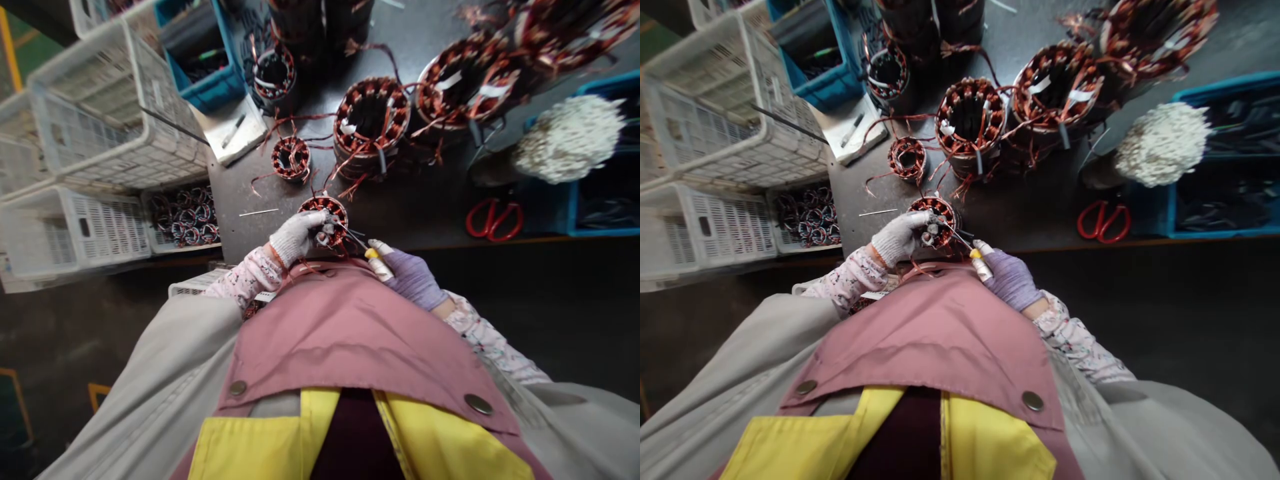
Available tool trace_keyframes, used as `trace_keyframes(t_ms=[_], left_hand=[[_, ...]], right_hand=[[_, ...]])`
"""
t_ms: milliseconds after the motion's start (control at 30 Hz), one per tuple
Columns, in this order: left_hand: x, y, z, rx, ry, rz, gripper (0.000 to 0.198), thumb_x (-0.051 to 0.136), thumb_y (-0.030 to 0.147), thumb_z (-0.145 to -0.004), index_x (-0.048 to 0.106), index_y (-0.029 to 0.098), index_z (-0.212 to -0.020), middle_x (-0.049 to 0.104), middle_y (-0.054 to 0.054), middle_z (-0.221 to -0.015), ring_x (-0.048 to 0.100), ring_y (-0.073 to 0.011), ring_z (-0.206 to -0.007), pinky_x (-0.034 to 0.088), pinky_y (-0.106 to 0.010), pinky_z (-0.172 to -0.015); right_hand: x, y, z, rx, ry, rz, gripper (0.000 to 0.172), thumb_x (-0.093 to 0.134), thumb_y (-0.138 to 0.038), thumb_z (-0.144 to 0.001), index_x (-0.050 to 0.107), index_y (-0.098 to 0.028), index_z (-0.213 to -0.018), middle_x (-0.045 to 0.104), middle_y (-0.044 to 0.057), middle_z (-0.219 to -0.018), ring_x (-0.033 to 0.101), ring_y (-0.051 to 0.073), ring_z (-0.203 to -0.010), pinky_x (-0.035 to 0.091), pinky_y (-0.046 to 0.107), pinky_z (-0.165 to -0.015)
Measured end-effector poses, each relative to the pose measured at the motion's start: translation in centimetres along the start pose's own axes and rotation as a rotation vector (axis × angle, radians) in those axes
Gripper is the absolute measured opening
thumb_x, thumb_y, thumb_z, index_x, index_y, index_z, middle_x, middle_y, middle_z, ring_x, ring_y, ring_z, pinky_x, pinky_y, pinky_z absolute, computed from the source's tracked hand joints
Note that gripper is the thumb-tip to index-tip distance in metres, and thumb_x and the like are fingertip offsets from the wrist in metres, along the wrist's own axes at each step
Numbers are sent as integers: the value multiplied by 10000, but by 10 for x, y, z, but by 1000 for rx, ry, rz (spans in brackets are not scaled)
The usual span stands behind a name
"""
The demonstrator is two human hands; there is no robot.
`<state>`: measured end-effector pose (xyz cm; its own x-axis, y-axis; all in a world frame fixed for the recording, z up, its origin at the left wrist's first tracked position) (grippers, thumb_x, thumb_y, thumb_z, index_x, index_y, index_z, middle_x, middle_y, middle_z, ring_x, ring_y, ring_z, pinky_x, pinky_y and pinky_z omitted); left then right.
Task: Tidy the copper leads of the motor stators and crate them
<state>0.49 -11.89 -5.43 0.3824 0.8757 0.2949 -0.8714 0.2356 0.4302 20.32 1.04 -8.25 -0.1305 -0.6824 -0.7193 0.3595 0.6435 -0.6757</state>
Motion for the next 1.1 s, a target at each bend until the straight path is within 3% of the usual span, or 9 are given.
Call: trace_keyframes(t_ms=[267, 400, 467, 600, 667, 767, 900, 1000, 1100], left_hand=[[0, -2, -4, 14, -15, -21, 178, 566, 84, -900, 659, 97, -749, 609, -6, -562, 534, -51, -491, 408, -134, -450], [-8, -2, 2, 90, -43, -179, 130, 619, 173, -877, 685, 100, -794, 629, -10, -608, 527, -55, -516, 421, -152, -482], [-17, 6, 14, 229, -30, -480, 172, 673, 280, -861, 705, 115, -820, 682, -29, -681, 572, -83, -579, 479, -189, -553], [-27, 30, 32, 835, 54, -1298, 204, 660, 354, -894, 748, 171, -871, 771, -80, -1105, 685, -194, -991, 556, -352, -914], [-23, 33, 27, 1049, -51, -1675, 171, 629, 277, -923, 767, 188, -874, 742, -89, -1249, 667, -233, -1126, 529, -414, -987], [-14, 26, 7, 1170, -312, -2051, 219, 571, 177, -956, 785, 200, -919, 747, -89, -1260, 681, -229, -1122, 537, -396, -930], [-17, 18, -6, 1305, -496, -2110, 272, 526, 184, -1001, 763, 212, -1131, 735, -86, -1296, 683, -189, -1122, 531, -346, -930], [-39, 23, 1, 1313, -608, -2085, 227, 564, 188, -981, 780, 230, -1039, 760, -71, -1239, 701, -171, -1046, 541, -321, -876], [-63, 40, 14, 1272, -507, -2026, 201, 582, 267, -980, 778, 226, -962, 792, -68, -1109, 714, -164, -939, 552, -311, -819]], right_hand=[[14, -1, -23, -39, 70, -213, 391, 558, -416, -952, 756, -206, -1217, 776, 89, -1153, 754, 261, -1048, 614, 383, -973], [5, 4, -21, 13, 118, -471, 491, 597, -552, -924, 754, -190, -1215, 793, 86, -1044, 772, 239, -880, 645, 384, -869], [-3, 20, -13, 148, 121, -515, 546, 594, -576, -927, 711, -195, -1301, 792, 70, -969, 750, 204, -736, 651, 366, -758], [-17, 75, -8, 426, 118, -279, 562, 582, -560, -914, 695, -197, -1327, 780, 82, -911, 715, 212, -670, 621, 374, -697], [-20, 98, -22, 528, 63, -64, 527, 565, -484, -920, 696, -176, -1326, 777, 125, -971, 736, 268, -798, 603, 418, -788], [-18, 108, -58, 598, -138, 221, 526, 539, -365, -941, 633, -143, -1408, 745, 191, -1117, 719, 340, -993, 554, 459, -880], [-15, 95, -89, 548, -299, 405, 549, 460, -299, -996, 514, -115, -1510, 652, 266, -1286, 667, 377, -1099, 516, 485, -886], [-13, 91, -86, 504, -268, 408, 540, 470, -277, -985, 522, -109, -1496, 616, 273, -1330, 629, 388, -1156, 509, 500, -908], [-9, 93, -67, 456, -135, 300, 508, 511, -279, -940, 602, -103, -1408, 636, 246, -1328, 615, 393, -1195, 510, 527, -981]])
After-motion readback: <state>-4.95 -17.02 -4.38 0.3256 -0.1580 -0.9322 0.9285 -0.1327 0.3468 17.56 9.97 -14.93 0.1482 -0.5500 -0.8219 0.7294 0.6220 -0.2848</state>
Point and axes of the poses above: each hand's wrist, its own z-axis away from the middle knuckle, its own x-axis out of the palm, y = z × x, the point moved 2 cm from there along -z, towards the middle knuckle
